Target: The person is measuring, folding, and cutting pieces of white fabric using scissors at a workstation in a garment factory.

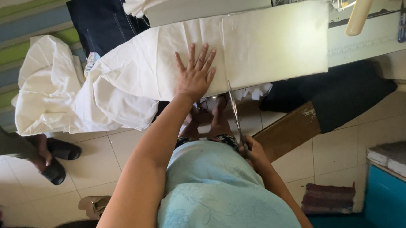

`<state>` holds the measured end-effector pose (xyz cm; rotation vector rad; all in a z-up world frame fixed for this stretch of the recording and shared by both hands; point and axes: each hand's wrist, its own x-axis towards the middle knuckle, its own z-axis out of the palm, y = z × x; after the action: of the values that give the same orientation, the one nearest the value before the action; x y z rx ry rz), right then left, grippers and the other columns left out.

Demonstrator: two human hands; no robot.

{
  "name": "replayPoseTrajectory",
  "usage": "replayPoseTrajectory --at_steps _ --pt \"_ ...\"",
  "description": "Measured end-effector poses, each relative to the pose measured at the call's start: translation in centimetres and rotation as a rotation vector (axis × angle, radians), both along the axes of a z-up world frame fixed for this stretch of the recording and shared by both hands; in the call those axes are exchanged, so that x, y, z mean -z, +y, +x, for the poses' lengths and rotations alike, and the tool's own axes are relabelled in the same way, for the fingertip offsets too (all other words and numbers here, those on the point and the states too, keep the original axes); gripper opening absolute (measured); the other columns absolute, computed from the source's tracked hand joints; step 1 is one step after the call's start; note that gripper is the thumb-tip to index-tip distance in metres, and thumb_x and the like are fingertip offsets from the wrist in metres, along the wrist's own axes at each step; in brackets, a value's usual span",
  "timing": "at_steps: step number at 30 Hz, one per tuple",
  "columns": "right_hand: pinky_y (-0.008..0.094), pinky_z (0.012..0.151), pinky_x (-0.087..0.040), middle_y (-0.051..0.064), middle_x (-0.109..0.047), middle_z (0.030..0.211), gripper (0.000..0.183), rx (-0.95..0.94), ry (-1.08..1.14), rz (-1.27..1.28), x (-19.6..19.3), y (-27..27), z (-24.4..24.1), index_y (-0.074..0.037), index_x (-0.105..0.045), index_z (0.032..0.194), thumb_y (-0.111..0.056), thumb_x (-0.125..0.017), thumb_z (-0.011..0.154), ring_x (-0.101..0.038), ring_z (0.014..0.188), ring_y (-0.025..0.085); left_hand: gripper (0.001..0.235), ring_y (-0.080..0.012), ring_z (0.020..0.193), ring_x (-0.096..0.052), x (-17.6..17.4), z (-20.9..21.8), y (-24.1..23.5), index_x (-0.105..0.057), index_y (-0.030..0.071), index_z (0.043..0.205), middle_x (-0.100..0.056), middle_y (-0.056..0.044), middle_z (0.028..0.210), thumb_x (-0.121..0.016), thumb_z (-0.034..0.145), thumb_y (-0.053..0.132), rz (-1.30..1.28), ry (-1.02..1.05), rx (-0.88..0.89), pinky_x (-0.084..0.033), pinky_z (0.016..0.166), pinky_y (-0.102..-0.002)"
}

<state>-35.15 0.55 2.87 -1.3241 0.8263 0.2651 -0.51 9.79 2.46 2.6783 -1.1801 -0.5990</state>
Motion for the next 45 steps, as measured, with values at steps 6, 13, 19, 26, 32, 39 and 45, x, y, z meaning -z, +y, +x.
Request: replayPoseTrajectory --at_steps 6,13,19,26,32,39,45 --pt "0.027 0.060 -0.039 0.000 -0.051 0.074 0.037 0.026 -0.063 0.034 -1.5 -0.1 4.8 -0.009 -0.058 0.089 -0.041 -0.075 0.095 -0.049 0.067 0.012 0.058 -0.0294 0.158 0.014 -0.1 -0.1 0.1 -0.005 0.035 0.168 0.008 0.008 0.173 -0.022 0.113 0.046 -0.009 0.003 -0.005 0.009 0.121 -0.071" --pt "0.025 0.059 -0.035 -0.001 -0.051 0.071 0.047 -0.028 -0.061 -0.008 -0.9 -0.1 5.3 -0.009 -0.059 0.091 -0.053 -0.077 0.091 -0.049 0.067 0.011 0.058 -0.0296 0.158 0.015 -0.4 -0.1 0.3 -0.006 0.034 0.168 0.008 0.008 0.174 -0.020 0.112 0.045 -0.018 0.018 -0.013 0.010 0.121 -0.071" --pt "0.023 0.055 -0.036 -0.001 -0.051 0.067 0.052 -0.009 -0.046 0.003 -0.1 -0.1 5.6 -0.007 -0.060 0.092 -0.054 -0.081 0.086 -0.050 0.060 0.009 0.056 -0.0304 0.158 0.014 0.3 0.0 0.4 -0.009 0.040 0.166 0.006 0.010 0.174 -0.020 0.112 0.047 -0.066 0.028 -0.001 0.011 0.120 -0.072" --pt "0.024 0.055 -0.037 0.001 -0.052 0.066 0.050 -0.004 -0.053 -0.034 -0.4 0.0 5.8 -0.006 -0.062 0.089 -0.051 -0.082 0.085 -0.051 0.061 0.011 0.056 -0.0290 0.157 0.015 0.5 -0.1 0.5 -0.012 0.042 0.165 0.005 0.013 0.173 -0.022 0.111 0.048 -0.065 0.027 -0.007 0.011 0.120 -0.072" --pt "0.024 0.052 -0.035 0.000 -0.050 0.059 0.027 0.082 -0.043 0.011 -1.4 1.4 5.9 -0.003 -0.060 0.081 -0.015 -0.083 0.089 -0.047 0.055 0.011 0.057 -0.0292 0.157 0.015 0.6 -0.1 0.4 -0.009 0.043 0.165 0.006 0.013 0.173 -0.024 0.111 0.050 -0.062 0.032 -0.013 0.010 0.121 -0.072" --pt "0.022 0.047 -0.034 -0.002 -0.047 0.055 0.035 0.078 0.009 0.043 -3.7 1.4 7.5 -0.009 -0.054 0.074 -0.022 -0.081 0.093 -0.044 0.049 0.008 0.060 -0.0298 0.157 0.014 0.7 -0.1 0.4 -0.008 0.041 0.166 0.005 0.011 0.173 -0.027 0.111 0.054 -0.066 0.005 -0.016 0.006 0.121 -0.072" --pt "0.021 0.054 -0.037 -0.004 -0.048 0.056 0.036 0.109 0.030 -0.138 -4.8 1.9 10.1 -0.013 -0.053 0.074 -0.025 -0.082 0.091 -0.047 0.052 0.008 0.063 -0.0304 0.157 0.014 1.0 -0.2 0.5 -0.007 0.042 0.166 0.006 0.010 0.173 -0.022 0.108 0.061 -0.093 -0.007 -0.024 0.006 0.121 -0.073"
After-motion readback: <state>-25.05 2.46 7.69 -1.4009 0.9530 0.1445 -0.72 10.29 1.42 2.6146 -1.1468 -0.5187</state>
